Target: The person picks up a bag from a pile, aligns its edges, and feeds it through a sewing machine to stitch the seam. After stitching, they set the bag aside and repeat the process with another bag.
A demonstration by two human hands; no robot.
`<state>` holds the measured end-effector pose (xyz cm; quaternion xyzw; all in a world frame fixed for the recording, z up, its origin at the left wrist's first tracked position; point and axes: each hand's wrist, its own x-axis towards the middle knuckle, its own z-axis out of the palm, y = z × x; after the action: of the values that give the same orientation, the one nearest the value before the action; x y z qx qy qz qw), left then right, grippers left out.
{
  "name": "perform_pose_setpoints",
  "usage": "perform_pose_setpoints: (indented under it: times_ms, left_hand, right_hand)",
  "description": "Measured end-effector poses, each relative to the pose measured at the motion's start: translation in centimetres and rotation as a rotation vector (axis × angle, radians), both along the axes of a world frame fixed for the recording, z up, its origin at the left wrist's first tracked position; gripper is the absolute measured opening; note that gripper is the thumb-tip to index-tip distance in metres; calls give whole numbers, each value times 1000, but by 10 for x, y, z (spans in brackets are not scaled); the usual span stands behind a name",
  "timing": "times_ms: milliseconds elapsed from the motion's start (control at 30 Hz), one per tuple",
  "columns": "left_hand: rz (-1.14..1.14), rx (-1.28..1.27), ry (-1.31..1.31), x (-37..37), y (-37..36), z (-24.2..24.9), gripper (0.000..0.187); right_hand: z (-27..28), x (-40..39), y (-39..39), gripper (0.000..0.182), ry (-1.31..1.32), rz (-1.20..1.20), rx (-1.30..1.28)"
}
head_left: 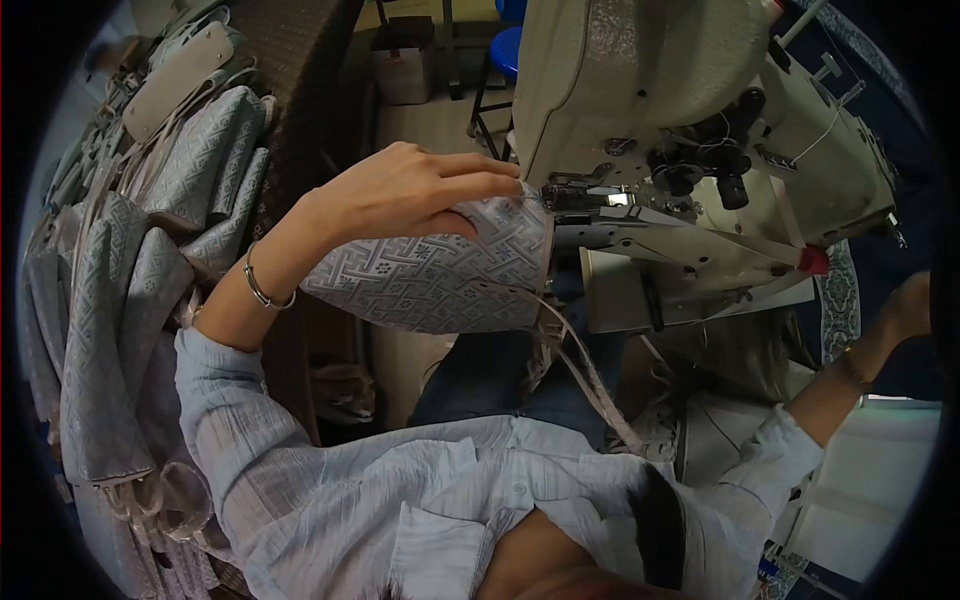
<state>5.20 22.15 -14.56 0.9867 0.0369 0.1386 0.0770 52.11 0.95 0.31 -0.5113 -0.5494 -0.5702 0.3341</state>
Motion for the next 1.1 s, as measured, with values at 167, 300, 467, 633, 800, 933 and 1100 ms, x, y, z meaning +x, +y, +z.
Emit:
perform_pose_setpoints:
  times_ms: [167, 300, 467, 633, 800, 933, 1100]
  left_hand:
    - [186, 32, 42, 2, -4, 1, 64]
    - [299, 35, 71, 19, -19, 3, 60]
    - [356, 39, 224, 23, -18, 4, 67]
    - [332, 30, 157, 24, -13, -2, 68]
    - [365, -8, 263, 26, -16, 7, 68]
    - [353, 30, 247, 26, -16, 6, 68]
    - [339, 32, 238, 26, -19, 6, 69]
  right_hand:
    - [78, 173, 70, 41, 227, -222, -394]
    - [49, 288, 103, 42, 649, -235, -782]
    - [29, 231, 75, 46, 940, -257, -756]
    - [-38, 155, 42, 47, 1152, 191, -31]
    - [-133, 159, 40, 47, 621, -13, -76]
    - [-144, 129, 57, 49, 1317, 726, 332]
    - [-98, 129, 36, 59, 1196, 356, 151]
